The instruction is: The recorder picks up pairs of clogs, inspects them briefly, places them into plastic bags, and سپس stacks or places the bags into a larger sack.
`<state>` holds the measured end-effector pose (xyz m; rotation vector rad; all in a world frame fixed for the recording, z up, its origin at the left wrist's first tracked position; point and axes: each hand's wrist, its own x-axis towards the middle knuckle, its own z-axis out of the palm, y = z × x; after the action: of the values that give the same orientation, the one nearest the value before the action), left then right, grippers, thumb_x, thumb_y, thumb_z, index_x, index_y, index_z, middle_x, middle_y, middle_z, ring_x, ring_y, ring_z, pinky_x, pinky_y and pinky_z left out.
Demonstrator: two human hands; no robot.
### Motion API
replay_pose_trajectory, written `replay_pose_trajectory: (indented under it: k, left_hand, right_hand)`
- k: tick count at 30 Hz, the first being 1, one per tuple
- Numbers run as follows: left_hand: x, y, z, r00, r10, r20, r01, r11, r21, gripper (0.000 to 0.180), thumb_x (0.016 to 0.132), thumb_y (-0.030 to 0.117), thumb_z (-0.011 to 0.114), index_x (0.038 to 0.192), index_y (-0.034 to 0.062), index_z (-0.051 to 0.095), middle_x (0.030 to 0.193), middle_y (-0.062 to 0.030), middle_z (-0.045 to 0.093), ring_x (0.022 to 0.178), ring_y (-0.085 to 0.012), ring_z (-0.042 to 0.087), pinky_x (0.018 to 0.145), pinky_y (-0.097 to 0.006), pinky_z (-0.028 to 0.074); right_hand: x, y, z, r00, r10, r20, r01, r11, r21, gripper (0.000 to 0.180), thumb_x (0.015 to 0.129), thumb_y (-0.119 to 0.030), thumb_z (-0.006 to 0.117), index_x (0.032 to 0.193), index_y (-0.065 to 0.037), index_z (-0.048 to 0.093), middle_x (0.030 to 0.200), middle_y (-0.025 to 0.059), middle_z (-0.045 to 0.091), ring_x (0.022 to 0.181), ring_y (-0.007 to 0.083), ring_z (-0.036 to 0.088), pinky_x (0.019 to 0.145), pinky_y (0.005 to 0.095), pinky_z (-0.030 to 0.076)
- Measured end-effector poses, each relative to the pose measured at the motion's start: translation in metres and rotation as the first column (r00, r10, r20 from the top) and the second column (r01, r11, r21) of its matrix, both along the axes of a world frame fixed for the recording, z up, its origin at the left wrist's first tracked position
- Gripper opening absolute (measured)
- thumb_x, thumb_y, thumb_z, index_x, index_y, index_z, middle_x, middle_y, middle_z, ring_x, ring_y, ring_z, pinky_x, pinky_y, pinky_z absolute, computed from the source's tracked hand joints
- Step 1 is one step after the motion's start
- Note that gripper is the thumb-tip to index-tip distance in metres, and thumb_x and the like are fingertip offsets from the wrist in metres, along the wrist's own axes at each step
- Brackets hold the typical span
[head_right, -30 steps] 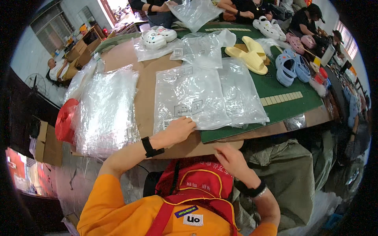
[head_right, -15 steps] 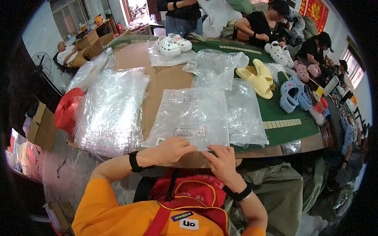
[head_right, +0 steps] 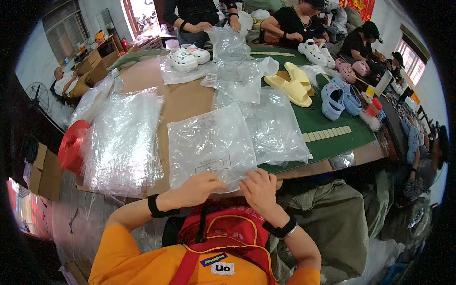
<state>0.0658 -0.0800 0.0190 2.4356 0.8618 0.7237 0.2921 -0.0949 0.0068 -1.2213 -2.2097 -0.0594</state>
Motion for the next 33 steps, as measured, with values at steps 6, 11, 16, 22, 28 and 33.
replay_pose_trajectory:
  k: [6, 11, 16, 22, 28, 33]
  left_hand:
    - [-0.015, -0.002, 0.002, 0.914, 0.152, -0.377, 0.018, 0.912, 0.411, 0.025, 0.072, 0.014, 0.056, 0.096, 0.0191, 0.061, 0.078, -0.0049, 0.050, 0.077, -0.0224, 0.055, 0.067, -0.036, 0.042]
    - [-0.065, 0.017, 0.003, 0.789, 0.357, -0.500, -0.034, 0.838, 0.545, 0.022, 0.074, 0.017, 0.054, 0.093, 0.0206, 0.063, 0.077, -0.0033, 0.051, 0.074, -0.0204, 0.053, 0.069, -0.035, 0.039]
    - [-0.067, 0.023, 0.068, 0.826, 0.560, -0.063, -0.330, 0.571, 0.752, 0.041, 0.070, 0.008, 0.057, 0.110, 0.0171, 0.061, 0.073, -0.0038, 0.045, 0.070, -0.0205, 0.049, 0.065, -0.033, 0.036]
    - [-0.068, 0.010, 0.033, 0.773, 0.533, -0.344, -0.249, 0.754, 0.608, 0.047, 0.072, 0.006, 0.056, 0.118, 0.0189, 0.056, 0.075, -0.0049, 0.044, 0.069, -0.0221, 0.052, 0.058, -0.034, 0.040]
    - [-0.071, 0.001, 0.009, 0.744, 0.419, -0.520, -0.242, 0.895, 0.374, 0.054, 0.070, 0.004, 0.056, 0.122, 0.0205, 0.051, 0.085, -0.0077, 0.048, 0.068, -0.0269, 0.056, 0.060, -0.037, 0.046]
    - [-0.063, 0.000, -0.002, 0.702, 0.425, -0.571, -0.298, 0.904, 0.306, 0.053, 0.069, 0.007, 0.059, 0.119, 0.0228, 0.054, 0.103, -0.0118, 0.049, 0.086, -0.0309, 0.054, 0.074, -0.043, 0.044]
  right_hand:
    - [0.010, 0.007, 0.001, 0.992, -0.114, -0.057, 0.111, 0.993, -0.047, 0.016, 0.075, -0.009, 0.058, 0.091, -0.009, 0.062, 0.107, 0.0039, 0.059, 0.082, 0.0234, 0.054, 0.071, 0.0366, 0.041]
    - [0.009, 0.022, 0.004, 0.991, 0.009, -0.133, -0.011, 1.000, -0.012, 0.027, 0.071, 0.000, 0.056, 0.097, -0.008, 0.062, 0.107, 0.0053, 0.060, 0.069, 0.0239, 0.054, 0.061, 0.0341, 0.045]
    - [0.002, 0.032, 0.054, 0.992, 0.032, -0.122, 0.004, 0.959, 0.284, 0.033, 0.067, 0.004, 0.055, 0.097, -0.006, 0.063, 0.107, 0.0079, 0.061, 0.073, 0.0258, 0.057, 0.064, 0.0327, 0.046]
    - [0.010, 0.054, -0.015, 0.993, 0.104, -0.057, -0.103, 0.995, 0.009, 0.034, 0.068, 0.000, 0.055, 0.099, -0.011, 0.062, 0.114, 0.0061, 0.057, 0.078, 0.0254, 0.059, 0.068, 0.0355, 0.049]
    - [0.035, 0.044, 0.011, 0.948, 0.109, -0.299, -0.198, 0.938, -0.285, 0.022, 0.082, -0.016, 0.057, 0.104, -0.013, 0.062, 0.114, 0.0099, 0.056, 0.079, 0.0287, 0.061, 0.070, 0.0347, 0.049]
    - [0.099, 0.066, 0.031, 0.901, -0.107, -0.421, -0.046, 0.940, -0.338, 0.022, 0.081, -0.009, 0.058, 0.103, -0.007, 0.061, 0.111, 0.0119, 0.057, 0.081, 0.0243, 0.061, 0.069, 0.0297, 0.049]
